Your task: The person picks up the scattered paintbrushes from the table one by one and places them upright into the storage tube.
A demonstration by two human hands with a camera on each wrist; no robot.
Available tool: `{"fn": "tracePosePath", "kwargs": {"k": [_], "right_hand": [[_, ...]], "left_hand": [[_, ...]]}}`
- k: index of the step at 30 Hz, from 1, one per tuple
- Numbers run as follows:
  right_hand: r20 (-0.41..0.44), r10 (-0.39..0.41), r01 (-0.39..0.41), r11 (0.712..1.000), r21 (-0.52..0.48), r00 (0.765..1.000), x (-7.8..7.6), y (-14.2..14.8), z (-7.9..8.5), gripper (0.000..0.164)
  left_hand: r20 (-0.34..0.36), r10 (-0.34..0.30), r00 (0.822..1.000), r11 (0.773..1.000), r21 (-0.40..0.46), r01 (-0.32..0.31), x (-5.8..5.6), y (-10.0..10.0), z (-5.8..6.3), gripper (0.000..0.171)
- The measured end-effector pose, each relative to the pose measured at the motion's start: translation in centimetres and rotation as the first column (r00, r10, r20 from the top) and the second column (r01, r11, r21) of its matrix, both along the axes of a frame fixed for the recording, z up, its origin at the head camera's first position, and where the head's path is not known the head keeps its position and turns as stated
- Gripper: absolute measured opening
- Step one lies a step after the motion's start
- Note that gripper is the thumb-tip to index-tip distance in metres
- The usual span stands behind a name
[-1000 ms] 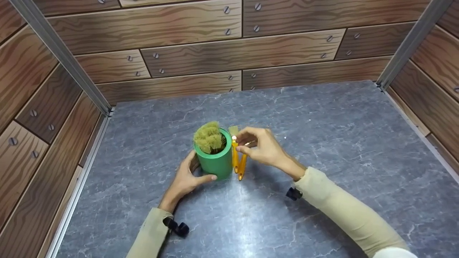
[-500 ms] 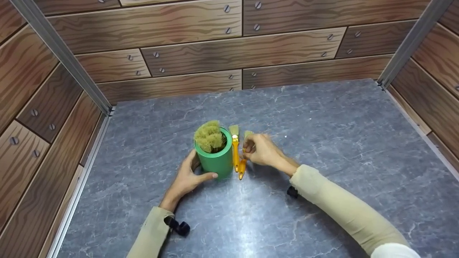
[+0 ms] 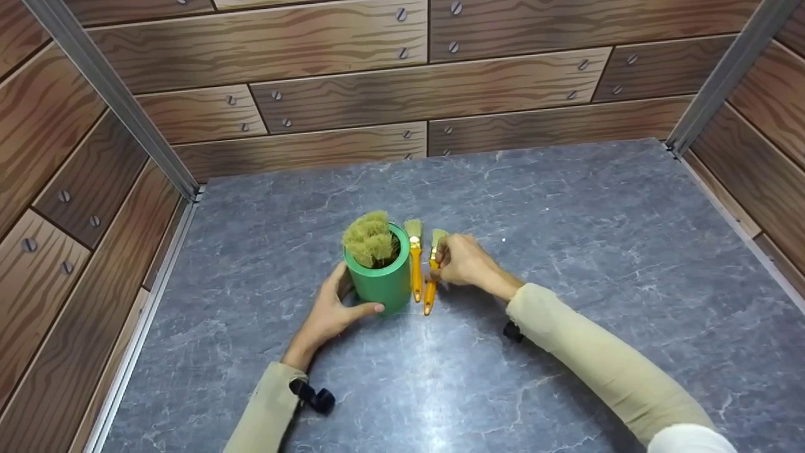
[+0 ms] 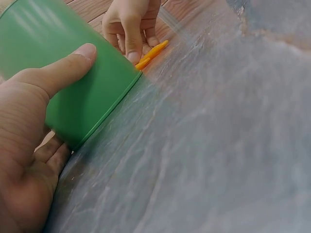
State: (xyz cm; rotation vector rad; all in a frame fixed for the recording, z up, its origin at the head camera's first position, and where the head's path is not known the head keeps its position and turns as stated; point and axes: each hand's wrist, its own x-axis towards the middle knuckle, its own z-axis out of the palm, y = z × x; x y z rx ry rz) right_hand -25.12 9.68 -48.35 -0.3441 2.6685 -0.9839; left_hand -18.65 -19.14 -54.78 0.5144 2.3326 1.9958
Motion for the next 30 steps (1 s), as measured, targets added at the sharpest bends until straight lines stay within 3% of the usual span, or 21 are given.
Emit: {"fn": "tracePosePath", "kwargs": {"k": [10, 30], "right_hand": [[0.008, -0.045, 0.044, 0.996, 0.075, 0.999, -0.6, 1.1, 0.9, 0.037], [0.034, -0.063, 0.062, 0.998, 0.028, 0.997, -0.9, 1.7, 0.2, 0.030]], "left_hand": [[-0.010, -0.015, 1.000, 0.999, 0.035, 0.015, -0.1, 0.0, 0.1, 0.107], [-0.002, 0.005, 1.000, 1.000, -0.003, -0.005, 0.0, 0.0, 0.0, 0.108]]}}
